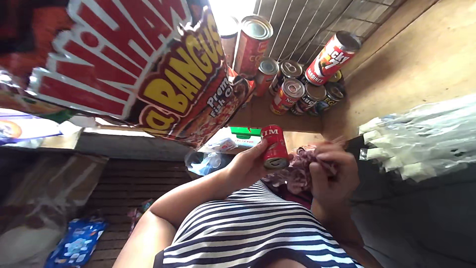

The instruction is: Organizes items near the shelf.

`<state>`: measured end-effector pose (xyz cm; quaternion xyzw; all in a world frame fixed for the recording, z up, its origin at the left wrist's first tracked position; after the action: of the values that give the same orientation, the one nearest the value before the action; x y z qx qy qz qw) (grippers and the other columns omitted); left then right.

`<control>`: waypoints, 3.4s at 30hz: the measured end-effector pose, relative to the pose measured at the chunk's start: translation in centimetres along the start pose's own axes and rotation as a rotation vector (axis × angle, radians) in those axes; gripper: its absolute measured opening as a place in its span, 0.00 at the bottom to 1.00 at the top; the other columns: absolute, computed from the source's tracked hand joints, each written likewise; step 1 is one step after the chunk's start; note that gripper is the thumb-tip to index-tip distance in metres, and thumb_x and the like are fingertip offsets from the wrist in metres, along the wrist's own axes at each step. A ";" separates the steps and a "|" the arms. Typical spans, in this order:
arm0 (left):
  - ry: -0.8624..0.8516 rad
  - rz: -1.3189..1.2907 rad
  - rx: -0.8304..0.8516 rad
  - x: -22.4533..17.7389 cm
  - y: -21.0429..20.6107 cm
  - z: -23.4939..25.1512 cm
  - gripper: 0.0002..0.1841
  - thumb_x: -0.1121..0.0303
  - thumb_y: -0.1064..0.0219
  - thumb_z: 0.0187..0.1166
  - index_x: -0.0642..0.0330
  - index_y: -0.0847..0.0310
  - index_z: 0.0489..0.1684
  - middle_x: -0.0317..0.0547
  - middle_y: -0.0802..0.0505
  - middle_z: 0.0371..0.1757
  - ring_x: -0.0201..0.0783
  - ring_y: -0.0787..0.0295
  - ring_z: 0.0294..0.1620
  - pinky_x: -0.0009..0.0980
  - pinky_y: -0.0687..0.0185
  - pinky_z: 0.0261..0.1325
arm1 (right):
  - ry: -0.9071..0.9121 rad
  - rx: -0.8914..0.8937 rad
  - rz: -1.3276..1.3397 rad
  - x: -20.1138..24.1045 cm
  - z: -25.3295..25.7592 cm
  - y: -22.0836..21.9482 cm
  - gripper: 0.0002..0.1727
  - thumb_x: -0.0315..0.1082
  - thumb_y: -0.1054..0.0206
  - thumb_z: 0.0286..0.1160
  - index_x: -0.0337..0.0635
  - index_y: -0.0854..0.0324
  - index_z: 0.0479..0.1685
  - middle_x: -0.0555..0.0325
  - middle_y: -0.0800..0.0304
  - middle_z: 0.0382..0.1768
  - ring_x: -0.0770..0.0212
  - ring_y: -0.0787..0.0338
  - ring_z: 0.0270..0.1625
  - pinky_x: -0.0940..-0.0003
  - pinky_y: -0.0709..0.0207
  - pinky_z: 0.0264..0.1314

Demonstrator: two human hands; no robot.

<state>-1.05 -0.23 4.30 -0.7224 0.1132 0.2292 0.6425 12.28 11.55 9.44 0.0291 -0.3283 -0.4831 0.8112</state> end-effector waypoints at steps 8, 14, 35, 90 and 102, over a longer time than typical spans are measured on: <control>-0.063 -0.011 -0.047 -0.2 -0.5 0.3 0.19 0.61 0.60 0.95 0.58 0.22 0.58 0.45 0.07 0.47 0.36 0.07 0.51 0.33 0.13 0.62 | 0.297 0.099 -0.420 -1.0 -1.8 -3.1 0.04 0.38 0.35 0.83 0.50 0.18 0.46 0.54 0.23 0.46 0.62 0.20 0.45 0.76 0.24 0.55; -0.206 0.158 -0.051 -1.5 0.5 0.0 0.12 0.66 0.47 0.88 0.52 0.25 0.63 0.39 0.06 0.51 0.35 0.07 0.54 0.34 0.13 0.64 | 0.091 0.039 -0.197 -2.4 -1.0 0.5 0.16 0.48 0.30 0.81 0.44 0.20 0.34 0.61 0.19 0.35 0.78 0.18 0.37 0.87 0.22 0.44; -0.749 1.309 0.071 -2.9 -1.5 -0.1 0.38 0.65 0.21 0.70 0.59 0.32 0.83 0.57 0.42 0.91 0.40 0.32 0.84 0.38 0.22 0.78 | -0.297 0.129 -0.028 -2.6 -0.8 -3.9 0.30 0.49 0.20 0.61 0.32 0.17 0.53 0.57 0.06 0.40 0.77 0.09 0.44 0.76 0.13 0.52; 0.370 1.639 -0.021 -9.6 -3.5 -5.8 0.21 0.89 0.40 0.73 0.87 0.25 0.67 0.74 0.12 0.66 0.53 0.14 0.69 0.33 0.28 0.75 | -0.789 -0.154 -1.064 0.6 14.2 0.4 0.39 0.35 0.32 0.76 0.33 0.40 0.87 0.20 0.28 0.73 0.23 0.23 0.73 0.29 0.29 0.69; 0.027 1.532 0.241 -8.8 2.6 -5.8 0.22 0.84 0.39 0.76 0.89 0.28 0.68 0.73 0.09 0.58 0.52 0.09 0.60 0.33 0.20 0.69 | -0.819 -0.089 -1.030 -3.9 17.2 1.3 0.35 0.32 0.27 0.72 0.32 0.31 0.81 0.24 0.26 0.75 0.25 0.25 0.76 0.30 0.31 0.74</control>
<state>-8.77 -7.39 6.63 -0.3705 0.6130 0.5871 0.3773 2.38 20.01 21.36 -0.0374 -0.5343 -0.7945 0.2864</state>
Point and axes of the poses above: each hand's wrist, its own z-axis towards the middle knuckle, its own y-axis out of the back of the hand, x = y × z, the point moved 3 cm from there along z, towards the middle knuckle
